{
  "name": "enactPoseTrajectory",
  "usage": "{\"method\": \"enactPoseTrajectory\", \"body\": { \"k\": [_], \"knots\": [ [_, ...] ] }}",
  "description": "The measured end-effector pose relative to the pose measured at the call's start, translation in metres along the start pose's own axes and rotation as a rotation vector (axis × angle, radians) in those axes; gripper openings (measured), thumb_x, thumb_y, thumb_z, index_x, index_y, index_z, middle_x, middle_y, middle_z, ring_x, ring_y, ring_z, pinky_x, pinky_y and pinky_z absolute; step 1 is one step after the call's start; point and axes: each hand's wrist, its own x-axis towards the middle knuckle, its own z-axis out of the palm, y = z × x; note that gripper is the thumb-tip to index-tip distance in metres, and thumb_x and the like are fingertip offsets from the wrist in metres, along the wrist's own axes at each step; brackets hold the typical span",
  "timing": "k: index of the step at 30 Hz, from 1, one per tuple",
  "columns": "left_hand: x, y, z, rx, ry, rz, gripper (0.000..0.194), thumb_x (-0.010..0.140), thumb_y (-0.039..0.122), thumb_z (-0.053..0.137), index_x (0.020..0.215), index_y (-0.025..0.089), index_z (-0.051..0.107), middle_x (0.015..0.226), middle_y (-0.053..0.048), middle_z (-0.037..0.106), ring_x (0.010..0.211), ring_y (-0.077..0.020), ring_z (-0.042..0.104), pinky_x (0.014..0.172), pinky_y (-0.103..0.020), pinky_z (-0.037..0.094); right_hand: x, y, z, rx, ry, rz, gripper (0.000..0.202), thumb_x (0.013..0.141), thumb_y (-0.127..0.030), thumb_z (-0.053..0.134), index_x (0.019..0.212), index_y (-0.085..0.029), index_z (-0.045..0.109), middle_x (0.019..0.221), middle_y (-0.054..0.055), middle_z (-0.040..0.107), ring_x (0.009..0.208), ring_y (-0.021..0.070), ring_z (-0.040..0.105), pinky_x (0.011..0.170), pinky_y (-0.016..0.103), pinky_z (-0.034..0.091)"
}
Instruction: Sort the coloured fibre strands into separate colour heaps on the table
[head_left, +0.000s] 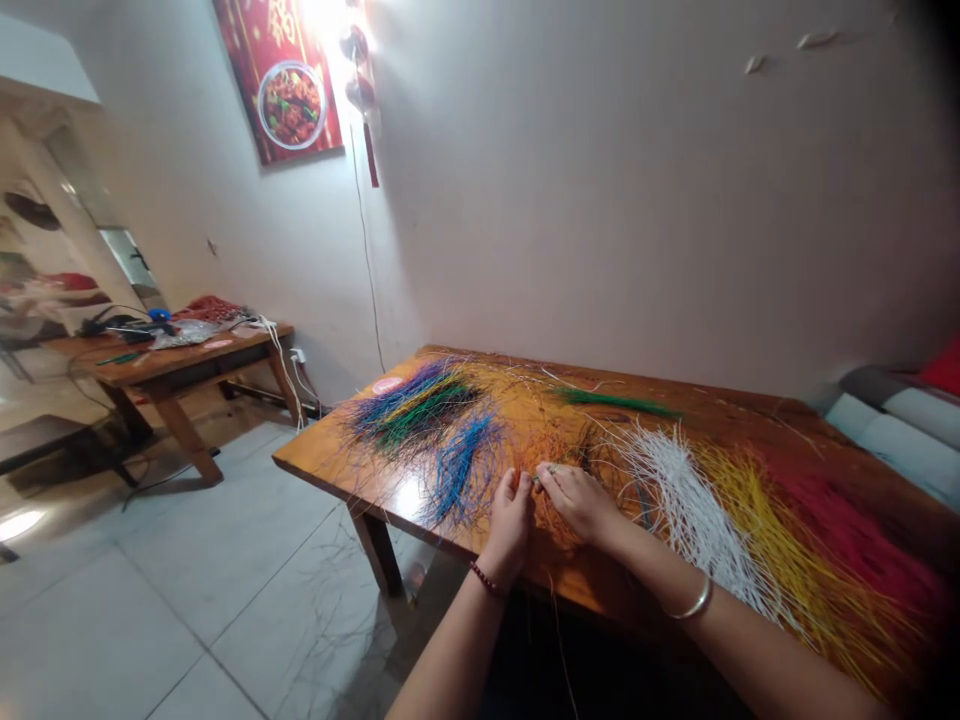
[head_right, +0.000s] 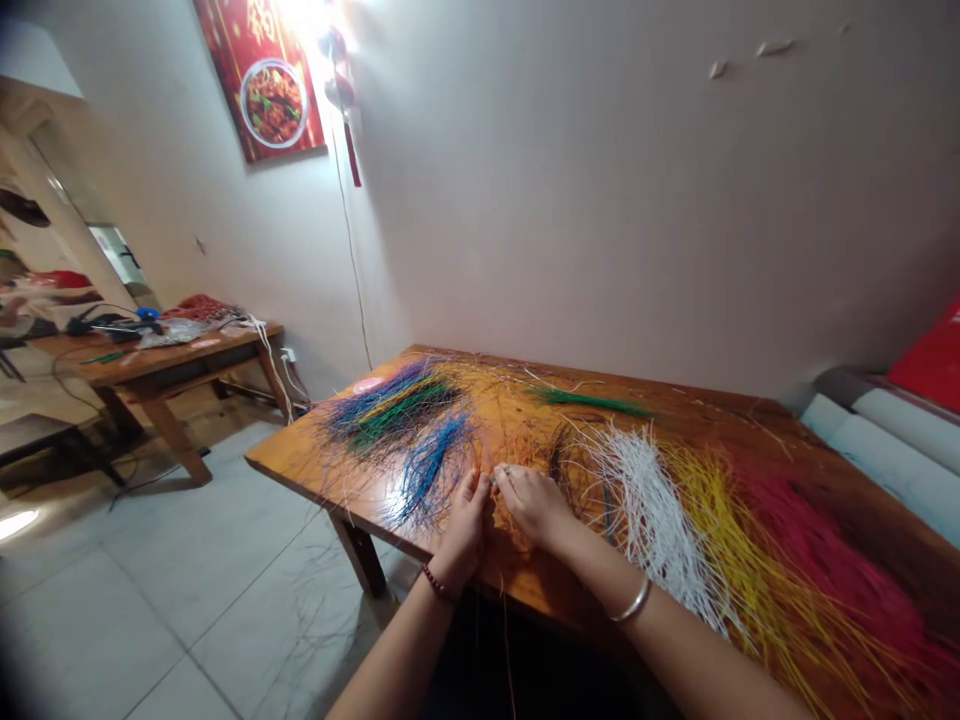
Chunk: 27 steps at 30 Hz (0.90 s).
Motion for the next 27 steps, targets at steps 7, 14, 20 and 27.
{"method": "enactPoseTrajectory", "body": {
  "k": [7, 14, 20, 27],
  "knots": [
    [0.002, -0.001, -0.001, -0.064, -0.063, 0.004, 0.06, 0.063, 0.056, 0.073, 0.099, 0.019, 0.044, 0.06, 0.009, 0.034, 0.044, -0.0024, 0.026, 0.041, -0.019, 0.016, 0.015, -0.008, -0.013, 0.509, 0.095, 0.217, 0.029, 0.092, -0.033, 0.039, 0.088, -0.017, 0.064, 0.082, 0.007, 0.069, 0.077, 0.0184, 0.064, 0.072, 0.029, 0.047],
    [0.003, 0.002, -0.004, -0.093, -0.062, -0.048, 0.057, 0.064, 0.057, 0.071, 0.098, 0.02, 0.043, 0.053, 0.012, 0.029, 0.038, -0.0025, 0.022, 0.038, -0.017, 0.014, 0.018, -0.008, -0.001, 0.831, 0.077, 0.38, 0.038, 0.082, -0.047, 0.056, 0.087, -0.014, 0.072, 0.079, 0.01, 0.072, 0.062, 0.0193, 0.063, 0.057, 0.029, 0.047],
    [0.004, 0.005, -0.006, -0.071, -0.063, -0.036, 0.054, 0.061, 0.055, 0.074, 0.092, 0.017, 0.05, 0.055, 0.009, 0.036, 0.04, -0.0023, 0.027, 0.037, -0.016, 0.018, 0.009, -0.024, -0.01, 0.592, 0.156, 0.297, 0.033, 0.09, -0.039, 0.046, 0.096, -0.019, 0.072, 0.099, 0.01, 0.072, 0.084, 0.0229, 0.067, 0.075, 0.034, 0.05],
    [-0.002, 0.013, -0.011, -0.323, -0.136, -0.094, 0.05, 0.064, 0.045, 0.076, 0.079, 0.021, 0.035, 0.054, 0.011, 0.022, 0.039, -0.0022, 0.016, 0.038, -0.015, 0.01, -0.004, -0.032, -0.01, -0.019, 0.086, 0.405, 0.036, 0.095, -0.035, 0.036, 0.093, -0.02, 0.068, 0.093, 0.011, 0.071, 0.077, 0.0241, 0.067, 0.064, 0.032, 0.045]
  ]
}}
